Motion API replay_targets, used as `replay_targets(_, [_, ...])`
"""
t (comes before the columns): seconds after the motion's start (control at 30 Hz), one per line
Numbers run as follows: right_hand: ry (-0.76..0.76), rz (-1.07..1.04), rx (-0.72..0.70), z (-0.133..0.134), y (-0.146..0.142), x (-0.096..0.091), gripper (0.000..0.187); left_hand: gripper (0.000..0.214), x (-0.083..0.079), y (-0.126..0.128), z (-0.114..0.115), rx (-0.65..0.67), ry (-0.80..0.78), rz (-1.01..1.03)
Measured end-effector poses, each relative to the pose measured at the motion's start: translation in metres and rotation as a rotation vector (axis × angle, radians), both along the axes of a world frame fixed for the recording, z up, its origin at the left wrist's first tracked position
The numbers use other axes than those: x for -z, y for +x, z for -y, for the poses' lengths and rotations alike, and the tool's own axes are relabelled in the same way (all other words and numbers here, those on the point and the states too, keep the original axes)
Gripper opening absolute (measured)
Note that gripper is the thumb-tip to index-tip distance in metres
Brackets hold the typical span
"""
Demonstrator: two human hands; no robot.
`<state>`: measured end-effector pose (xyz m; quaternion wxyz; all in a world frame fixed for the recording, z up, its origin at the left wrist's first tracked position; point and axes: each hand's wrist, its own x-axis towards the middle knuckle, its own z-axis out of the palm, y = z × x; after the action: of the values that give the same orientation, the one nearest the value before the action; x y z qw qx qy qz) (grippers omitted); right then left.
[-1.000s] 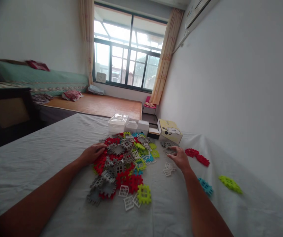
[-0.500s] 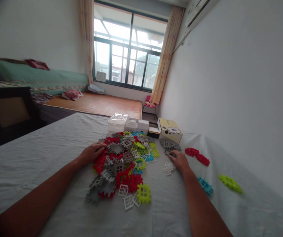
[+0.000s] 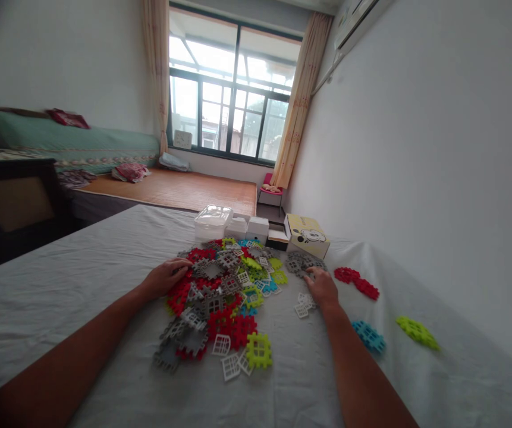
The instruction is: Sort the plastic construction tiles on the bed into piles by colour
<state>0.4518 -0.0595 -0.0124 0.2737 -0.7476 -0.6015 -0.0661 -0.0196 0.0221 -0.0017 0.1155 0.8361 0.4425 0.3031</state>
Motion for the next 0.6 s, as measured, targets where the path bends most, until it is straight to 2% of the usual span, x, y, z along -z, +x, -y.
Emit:
replay_targets(0.1, [0.037, -0.09, -0.128, 0.009, -0.024, -0.016, 0.027, 0.034, 0.0, 0.0, 0.0, 0.002, -0.01, 0.012])
replay_targets(0.23, [-0.059, -0.225, -0.485, 0.023, -0.081, -0.036, 0.027, 0.033, -0.002, 0.001, 0.001, -0.003, -0.024, 0.014])
replay_targets(0.4, [0.016, -0.073, -0.784, 0.037, -0.151, -0.048, 0.04, 0.034, -0.002, 0.001, 0.002, -0.004, -0.021, -0.001])
replay_targets(0.47, [0.025, 0.026, -0.82, 0.039, -0.169, -0.047, 0.042, 0.034, -0.002, 0.001, 0.001, 0.007, -0.012, -0.001])
replay_targets(0.6, [-0.003, 0.117, -0.75, 0.039, -0.187, -0.043, 0.03, 0.032, -0.001, 0.001, -0.001, 0.003, -0.02, 0.008])
